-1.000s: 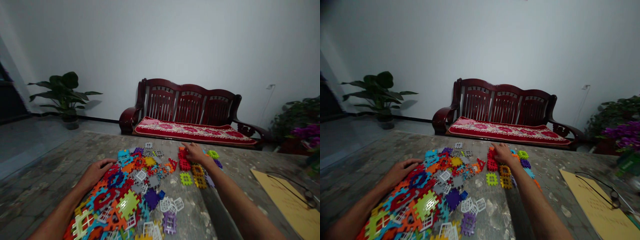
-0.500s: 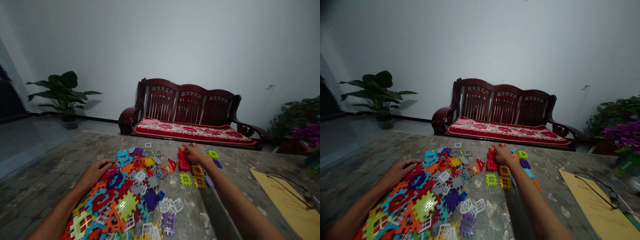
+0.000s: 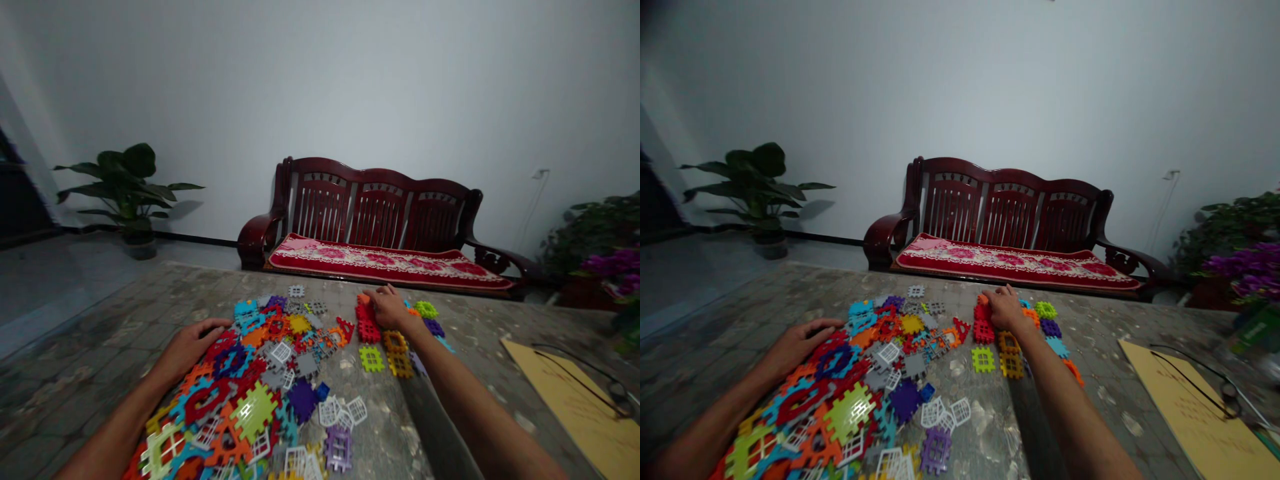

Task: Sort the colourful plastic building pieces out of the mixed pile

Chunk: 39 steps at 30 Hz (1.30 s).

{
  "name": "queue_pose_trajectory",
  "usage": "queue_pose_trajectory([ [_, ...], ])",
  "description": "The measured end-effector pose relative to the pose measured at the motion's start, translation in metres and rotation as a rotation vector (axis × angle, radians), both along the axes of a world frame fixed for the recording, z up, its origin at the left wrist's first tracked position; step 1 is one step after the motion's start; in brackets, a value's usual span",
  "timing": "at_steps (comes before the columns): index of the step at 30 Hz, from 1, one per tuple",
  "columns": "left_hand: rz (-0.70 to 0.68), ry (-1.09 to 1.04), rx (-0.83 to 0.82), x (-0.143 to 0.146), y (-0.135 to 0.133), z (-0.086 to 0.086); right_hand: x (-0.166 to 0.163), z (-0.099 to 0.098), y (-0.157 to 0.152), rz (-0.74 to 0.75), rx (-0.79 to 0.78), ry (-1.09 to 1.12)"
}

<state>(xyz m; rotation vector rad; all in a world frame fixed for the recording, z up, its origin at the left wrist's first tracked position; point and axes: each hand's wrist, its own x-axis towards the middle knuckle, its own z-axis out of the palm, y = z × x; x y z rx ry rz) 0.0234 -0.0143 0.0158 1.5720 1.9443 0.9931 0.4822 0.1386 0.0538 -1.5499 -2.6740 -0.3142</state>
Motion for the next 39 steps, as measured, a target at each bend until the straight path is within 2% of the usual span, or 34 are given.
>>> queue_pose_trajectory([
  [8,0.008,0.013,-0.034,0.001,0.000,0.002,-0.001,-0.008,0.002,0.006,-0.040,0.064],
  [13,0.005,0.009,-0.038,0.001,-0.001,0.002,-0.003,-0.002,-0.003,-0.011,-0.052,0.083],
  [18,-0.003,0.004,-0.022,-0.001,0.000,-0.001,-0.019,0.009,-0.026,-0.095,0.002,0.228],
  [21,-0.004,0.026,0.009,-0.002,0.001,-0.002,-0.036,0.010,-0.047,-0.047,-0.004,0.294],
  [26,-0.003,0.035,0.003,0.000,0.001,-0.001,-0.064,0.004,-0.072,0.019,-0.023,0.195],
  [33,0.009,-0.009,-0.001,0.007,-0.003,0.008,-0.076,-0.004,-0.082,0.030,-0.018,0.110],
  [39,0.003,-0.047,0.035,0.008,-0.004,0.008,-0.085,0.007,-0.105,0.018,-0.033,0.142],
])
